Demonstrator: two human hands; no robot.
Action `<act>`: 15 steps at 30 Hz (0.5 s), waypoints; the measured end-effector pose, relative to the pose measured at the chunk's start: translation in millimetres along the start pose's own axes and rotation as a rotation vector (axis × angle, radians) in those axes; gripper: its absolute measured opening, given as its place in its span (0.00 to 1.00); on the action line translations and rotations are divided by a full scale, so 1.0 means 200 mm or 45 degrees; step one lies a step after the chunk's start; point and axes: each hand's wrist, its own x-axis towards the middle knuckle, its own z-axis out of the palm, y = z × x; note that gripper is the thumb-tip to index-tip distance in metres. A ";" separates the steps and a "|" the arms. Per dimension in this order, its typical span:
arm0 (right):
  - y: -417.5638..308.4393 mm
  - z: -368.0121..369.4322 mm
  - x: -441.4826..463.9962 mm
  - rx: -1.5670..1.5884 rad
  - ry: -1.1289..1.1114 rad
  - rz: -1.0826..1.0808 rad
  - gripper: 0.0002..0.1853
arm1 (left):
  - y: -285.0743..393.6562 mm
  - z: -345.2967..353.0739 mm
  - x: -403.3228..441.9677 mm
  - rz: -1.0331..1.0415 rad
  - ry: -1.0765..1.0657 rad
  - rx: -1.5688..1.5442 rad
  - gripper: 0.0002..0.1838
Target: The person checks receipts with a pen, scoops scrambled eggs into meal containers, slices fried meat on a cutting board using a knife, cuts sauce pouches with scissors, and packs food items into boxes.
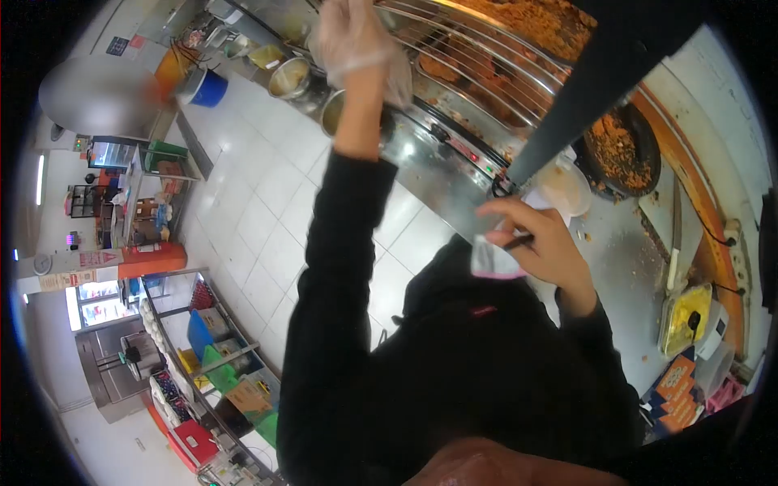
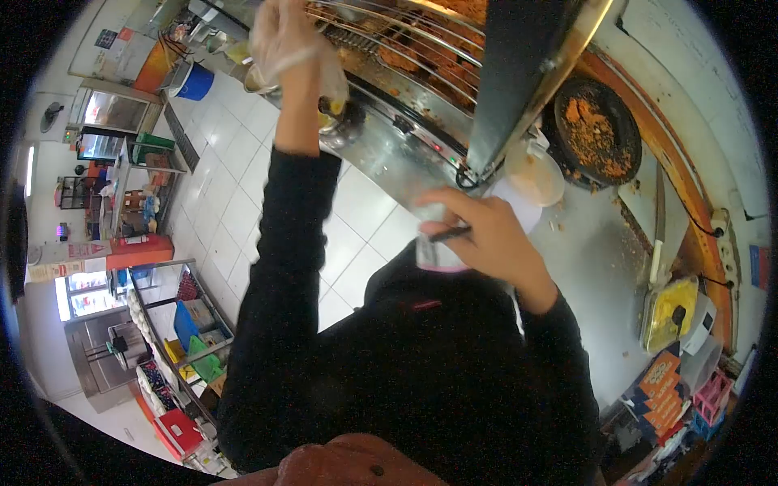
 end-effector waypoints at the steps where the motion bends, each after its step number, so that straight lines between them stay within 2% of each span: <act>1: 0.05 -0.01 -0.03 0.040 -0.006 0.035 0.13 | -0.07 0.02 0.14 0.131 0.012 0.186 0.16; 3: 0.09 -0.02 -0.08 0.112 0.015 0.166 0.12 | -0.24 0.06 0.40 0.288 -0.020 0.511 0.16; 5: 0.09 -0.03 -0.15 0.165 0.062 0.360 0.10 | -0.45 0.09 0.60 0.308 -0.111 0.830 0.17; 8: 0.13 -0.01 -0.26 0.224 0.286 0.524 0.09 | -0.71 0.16 0.85 0.202 -0.258 1.189 0.17; 10: 0.14 0.01 -0.30 0.152 0.469 0.520 0.09 | -0.85 0.21 0.97 0.099 -0.341 1.341 0.17; 12: 0.13 0.02 -0.38 0.110 0.599 0.741 0.09 | -0.98 0.24 1.06 -0.019 -0.424 1.481 0.18; 13: 0.19 0.06 -0.42 0.260 0.813 0.639 0.09 | -1.03 0.25 1.09 -0.071 -0.456 1.534 0.18; 15: 0.18 0.07 -0.49 0.301 1.002 0.731 0.09 | -1.08 0.26 1.14 -0.152 -0.502 1.610 0.18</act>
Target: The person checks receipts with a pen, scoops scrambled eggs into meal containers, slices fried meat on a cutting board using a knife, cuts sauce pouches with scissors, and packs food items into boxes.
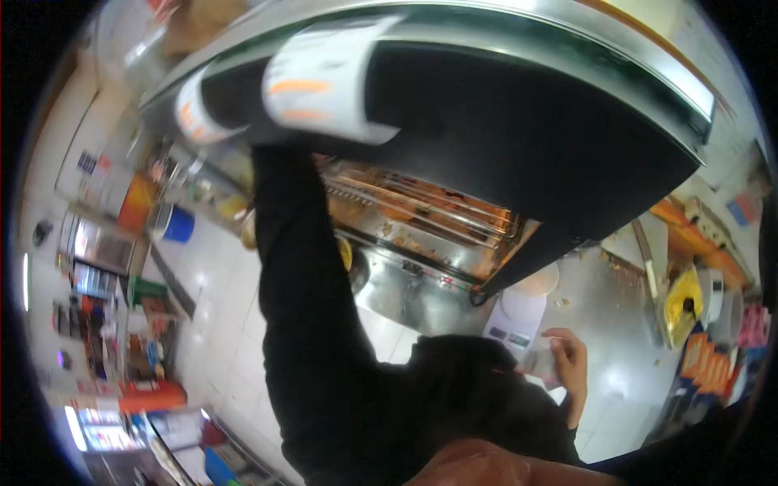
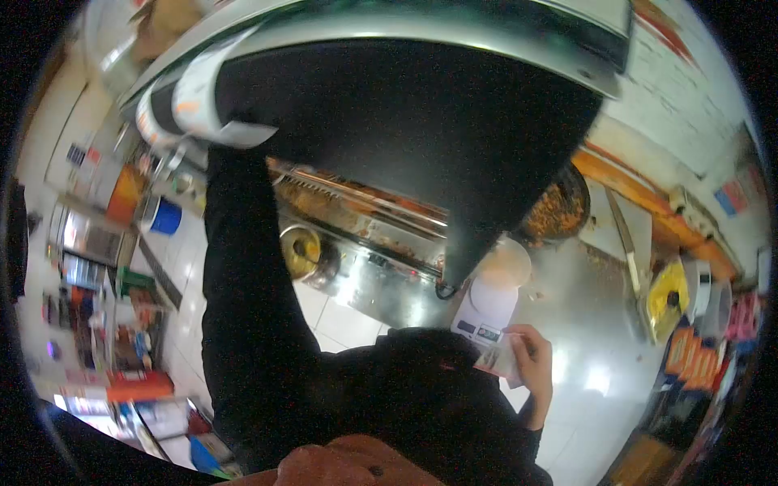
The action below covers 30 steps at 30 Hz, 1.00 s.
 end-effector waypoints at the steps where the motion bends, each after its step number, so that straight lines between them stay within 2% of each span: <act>1: 0.03 -0.01 -0.05 0.031 0.075 0.081 0.08 | 0.01 0.02 0.02 0.001 -0.017 0.027 0.18; 3: 0.10 -0.04 -0.10 -0.082 0.222 0.020 0.08 | 0.01 0.03 0.06 0.011 -0.025 0.062 0.19; 6: 0.04 -0.04 -0.14 -0.105 0.261 0.216 0.09 | 0.00 0.03 0.09 0.055 -0.011 0.062 0.19; 8: 0.11 -0.07 -0.07 -0.157 0.280 0.174 0.09 | -0.01 0.03 0.13 0.062 0.007 0.065 0.20; 10: 0.11 -0.04 -0.16 -0.172 0.204 0.199 0.08 | -0.03 0.05 0.15 0.114 0.012 0.052 0.20; 15: 0.07 -0.06 -0.05 -0.164 0.103 -0.033 0.07 | -0.05 -0.01 0.10 0.100 0.045 -0.026 0.21; 17: 0.05 -0.08 -0.05 -0.182 0.088 -0.040 0.07 | -0.04 -0.05 0.05 0.147 0.118 -0.104 0.21; 19: 0.03 -0.09 -0.06 -0.164 0.073 -0.064 0.07 | -0.05 -0.07 -0.05 0.319 0.297 -0.225 0.22; 21: 0.06 -0.08 -0.06 -0.096 0.029 -0.062 0.08 | -0.07 -0.12 -0.28 0.601 0.419 -0.523 0.22; 22: 0.05 -0.08 -0.06 -0.127 -0.002 -0.046 0.08 | -0.08 -0.19 -0.44 0.663 0.339 -0.759 0.22; 24: 0.04 -0.09 -0.08 -0.165 -0.067 -0.015 0.08 | 0.03 -0.50 -0.84 0.002 -0.395 -2.015 0.22; 26: 0.06 -0.09 -0.08 -0.174 -0.071 -0.014 0.09 | 0.00 -0.61 -1.12 0.104 -1.056 -2.746 0.25; 28: 0.08 -0.09 -0.08 -0.158 -0.068 -0.016 0.08 | 0.01 -0.68 -1.32 0.007 -1.405 -3.027 0.31; 30: 0.11 -0.10 -0.07 -0.118 -0.065 -0.017 0.08 | 0.01 -0.70 -1.41 0.084 -1.520 -3.070 0.34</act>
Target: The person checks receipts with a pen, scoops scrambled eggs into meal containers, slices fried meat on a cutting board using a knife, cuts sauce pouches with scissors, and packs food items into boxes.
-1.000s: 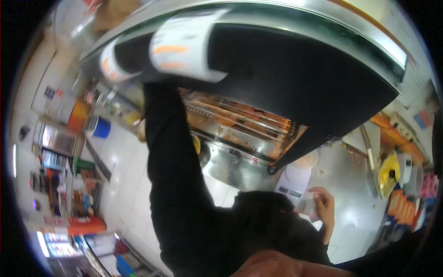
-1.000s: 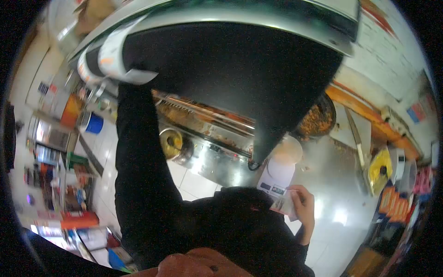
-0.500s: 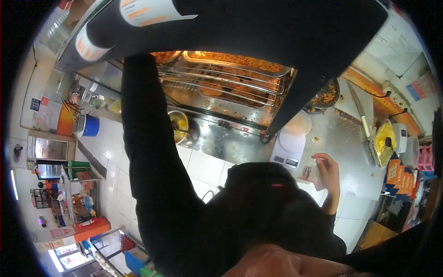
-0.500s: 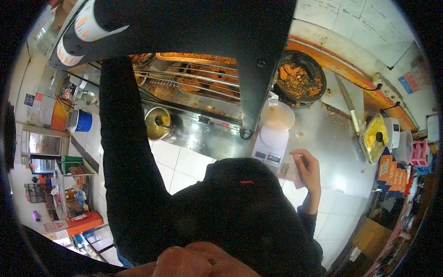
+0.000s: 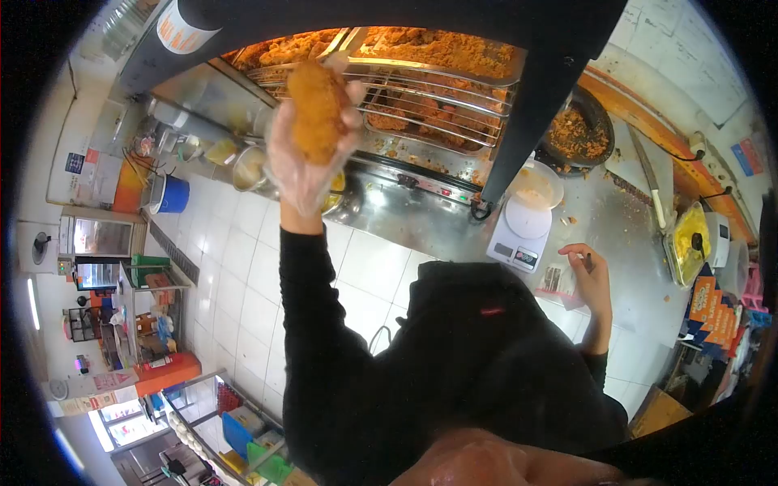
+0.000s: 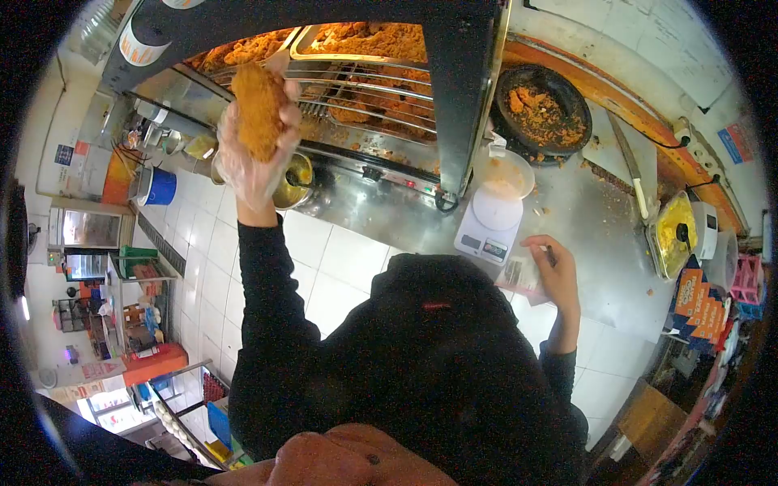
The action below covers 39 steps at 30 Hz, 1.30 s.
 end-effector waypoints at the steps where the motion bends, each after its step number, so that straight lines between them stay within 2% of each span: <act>1: 0.03 -0.03 0.01 -0.067 -0.019 0.009 0.09 | -0.03 0.01 -0.02 -0.026 -0.052 -0.028 0.36; 2: 0.07 -0.08 0.02 -0.135 -0.033 0.016 0.11 | -0.07 0.00 -0.04 -0.041 -0.073 -0.015 0.39; 5: 0.15 -0.19 0.07 -0.224 -0.011 -0.029 0.18 | -0.22 0.03 -0.11 -0.203 -0.171 -0.231 0.37; 6: 0.18 -0.24 0.08 -0.239 0.030 -0.047 0.20 | -0.30 0.09 -0.13 -0.238 -0.110 -0.321 0.37; 8: 0.23 -0.41 0.12 -0.378 0.071 0.139 0.22 | -0.47 0.18 -0.15 -0.412 -0.091 -0.371 0.40; 9: 0.29 -0.51 0.14 -0.531 0.137 -0.011 0.24 | -0.58 0.18 -0.19 -0.500 -0.077 -0.375 0.41; 10: 0.35 -0.62 0.16 -0.697 0.196 -0.148 0.26 | -0.70 0.19 -0.19 -0.593 -0.196 -0.398 0.41; 11: 0.41 -0.75 0.19 -0.799 0.240 -0.153 0.27 | -0.83 0.16 -0.19 -0.705 -0.280 -0.475 0.41; 13: 0.64 -1.07 0.30 -0.989 0.301 -0.100 0.26 | -1.06 0.32 -0.16 -0.878 -0.185 -0.670 0.41; 14: 0.74 -1.24 0.37 -1.077 0.320 -0.054 0.25 | -1.19 0.38 -0.11 -0.893 -0.099 -0.716 0.40; 16: 0.76 -1.44 0.48 -1.150 0.538 0.216 0.22 | -1.44 0.48 -0.02 -0.877 0.097 -0.791 0.39; 17: 0.78 -1.54 0.54 -1.183 0.625 0.334 0.20 | -1.57 0.53 0.05 -0.899 0.102 -0.792 0.38; 19: 0.93 -1.70 0.69 -1.332 0.607 0.361 0.20 | -1.84 0.61 0.26 -0.912 0.135 -0.778 0.36; 23: 1.17 -1.89 0.94 -1.463 0.381 0.300 0.23 | -2.31 0.75 0.62 -0.895 -0.007 -0.808 0.33; 25: 1.24 -1.92 1.02 -1.503 0.381 0.267 0.22 | -2.50 0.71 0.76 -0.908 -0.082 -0.774 0.33; 26: 1.23 -1.92 1.02 -1.487 0.362 0.258 0.21 | -2.56 0.72 0.81 -0.890 -0.083 -0.645 0.32; 29: 1.11 -1.95 0.98 -1.424 0.284 0.252 0.21 | -2.74 0.67 0.95 -0.912 0.142 -0.317 0.33; 31: 1.07 -1.99 0.98 -1.272 0.244 0.321 0.23 | -2.89 0.48 1.08 -0.795 -0.017 0.321 0.35; 32: 1.05 -2.03 0.96 -1.261 0.237 0.268 0.25 | -2.98 0.38 1.15 -0.722 -0.094 0.634 0.36; 35: 0.98 -2.09 0.89 -0.989 0.269 0.307 0.21 | -3.21 0.19 1.39 -0.276 -0.426 2.027 0.40; 38: 0.89 -2.11 0.73 -0.855 0.308 0.259 0.16 | -3.42 0.28 1.55 -0.344 -0.678 2.519 0.39; 39: 0.88 -2.08 0.70 -0.897 0.329 0.283 0.15 | -3.46 0.24 1.56 -0.311 -0.758 2.576 0.37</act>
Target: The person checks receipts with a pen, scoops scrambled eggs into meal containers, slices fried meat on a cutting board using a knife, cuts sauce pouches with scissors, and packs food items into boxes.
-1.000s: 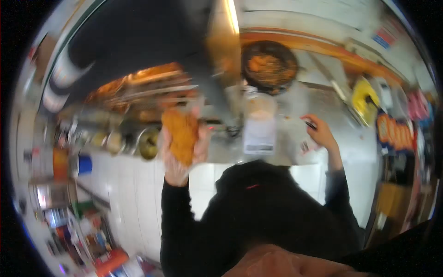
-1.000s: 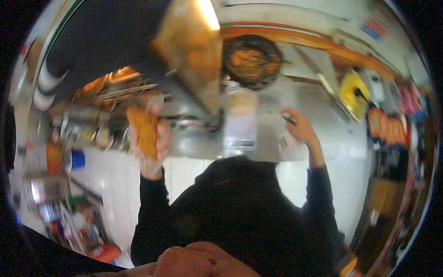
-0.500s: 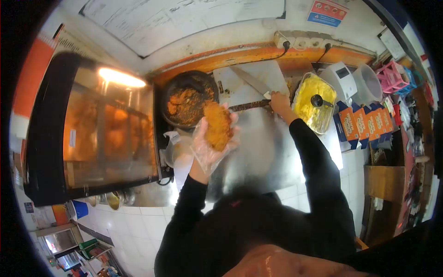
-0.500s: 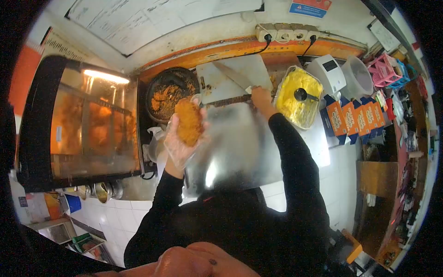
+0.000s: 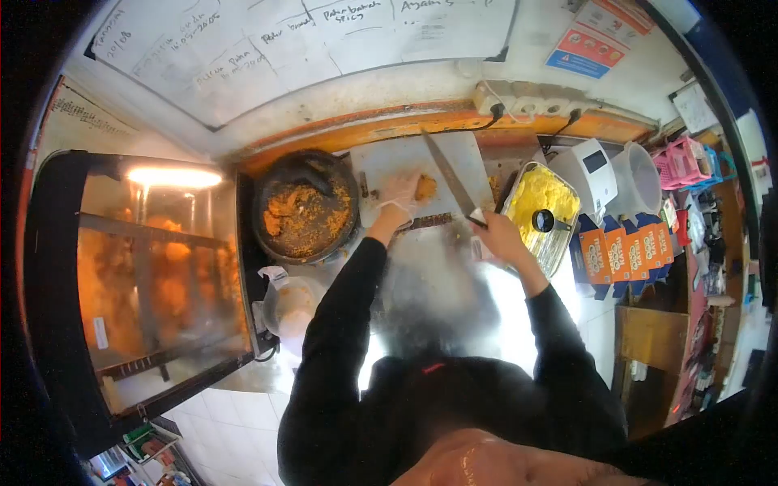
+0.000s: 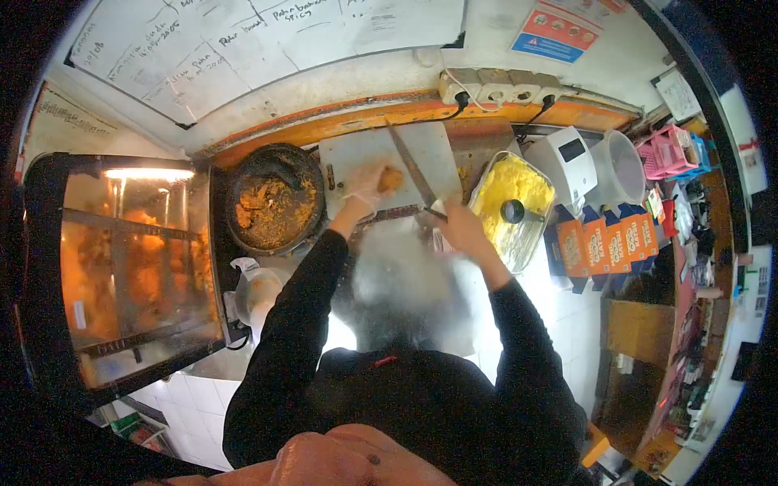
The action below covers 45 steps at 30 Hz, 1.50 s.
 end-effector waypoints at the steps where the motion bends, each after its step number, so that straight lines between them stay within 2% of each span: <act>1: -0.03 0.01 -0.03 -0.043 0.014 0.026 0.15 | -0.01 0.06 0.02 0.052 -0.019 0.076 0.36; 2: -0.04 0.03 -0.07 -0.086 0.028 0.053 0.14 | -0.03 0.13 0.04 0.106 -0.039 0.150 0.35; 3: -0.05 0.06 -0.08 -0.164 0.090 -0.081 0.18 | -0.08 0.17 0.05 0.136 0.095 0.116 0.34; 4: -0.06 0.09 -0.07 -0.228 0.090 -0.065 0.18 | -0.18 0.19 0.06 0.171 0.232 0.088 0.34; 6: -0.16 0.17 -0.05 -0.339 0.080 -0.029 0.18 | -0.24 0.09 0.02 0.163 0.406 -0.203 0.34; 7: -0.19 0.23 -0.04 -0.400 0.174 -0.058 0.18 | -0.19 -0.16 -0.03 0.112 0.444 -0.466 0.34; 9: -0.21 0.33 0.02 -0.405 0.120 -0.041 0.18 | -0.21 -0.25 -0.05 0.167 0.436 -0.457 0.35; 11: -0.23 0.37 0.04 -0.439 0.087 -0.027 0.18 | -0.29 -0.17 0.07 0.388 0.351 0.085 0.36; 14: -0.26 0.38 0.06 -0.509 0.059 0.015 0.17 | -0.26 -0.15 0.11 0.385 -0.136 0.234 0.38; 17: -0.25 0.37 0.07 -0.522 0.041 0.056 0.16 | -0.25 -0.14 0.12 0.390 -0.280 0.202 0.40; 20: -0.17 0.47 0.11 -0.492 0.032 0.104 0.17 | -0.30 0.00 0.15 0.367 -0.278 0.070 0.40; 22: -0.15 0.54 0.15 -0.514 0.037 0.162 0.20 | -0.29 0.02 0.18 0.370 -0.253 0.151 0.40; 25: -0.16 0.48 0.22 -0.478 0.039 0.095 0.20 | -0.31 -0.05 0.23 0.404 -0.251 0.261 0.39; 28: -0.23 0.34 0.16 -0.566 0.084 -0.002 0.14 | -0.33 -0.16 0.22 0.461 -0.201 0.344 0.37; 32: -0.29 0.31 0.07 -0.497 0.023 0.033 0.19 | -0.30 -0.23 0.03 0.452 -0.037 0.189 0.36; 35: -0.24 0.43 0.12 -0.491 0.006 0.027 0.18 | -0.31 -0.10 0.02 0.317 -0.169 0.267 0.38; 39: -0.25 0.51 0.10 -0.445 0.011 0.020 0.16 | -0.36 0.00 0.03 0.426 0.090 0.338 0.35; 42: -0.26 0.43 0.14 -0.401 0.032 -0.003 0.15 | -0.34 -0.14 0.11 0.387 -0.175 0.369 0.35; 45: -0.32 0.34 0.08 -0.435 0.041 -0.022 0.13 | -0.24 -0.30 0.03 0.324 -0.275 0.420 0.35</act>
